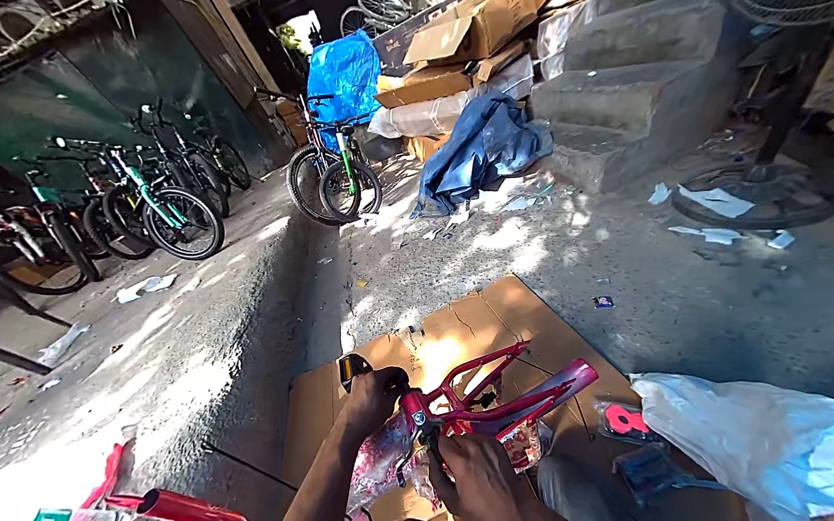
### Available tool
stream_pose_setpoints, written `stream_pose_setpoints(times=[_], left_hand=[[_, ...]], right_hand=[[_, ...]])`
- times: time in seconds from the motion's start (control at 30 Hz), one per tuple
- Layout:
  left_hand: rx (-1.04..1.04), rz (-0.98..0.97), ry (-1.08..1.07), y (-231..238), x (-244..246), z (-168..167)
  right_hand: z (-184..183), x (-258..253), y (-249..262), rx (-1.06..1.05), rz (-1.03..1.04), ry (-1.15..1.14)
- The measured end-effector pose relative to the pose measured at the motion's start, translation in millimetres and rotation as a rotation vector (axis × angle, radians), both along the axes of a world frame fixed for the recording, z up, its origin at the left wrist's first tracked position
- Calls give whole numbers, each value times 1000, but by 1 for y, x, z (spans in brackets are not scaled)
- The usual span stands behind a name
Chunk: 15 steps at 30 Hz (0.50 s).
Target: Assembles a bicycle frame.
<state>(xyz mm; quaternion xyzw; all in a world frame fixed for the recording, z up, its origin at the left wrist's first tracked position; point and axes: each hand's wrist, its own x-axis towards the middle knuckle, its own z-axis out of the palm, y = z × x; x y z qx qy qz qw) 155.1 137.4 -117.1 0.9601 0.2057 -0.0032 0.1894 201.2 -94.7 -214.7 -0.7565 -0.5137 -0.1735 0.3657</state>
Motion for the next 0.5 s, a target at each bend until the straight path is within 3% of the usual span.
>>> stream_pose_setpoints(times=[0.2, 0.5], left_hand=[[68, 10, 140, -17, 4, 14], [-23, -37, 36, -12, -4, 5]], right_hand=[[2, 0, -6, -21, -11, 10], [8, -3, -8, -54, -40, 32]])
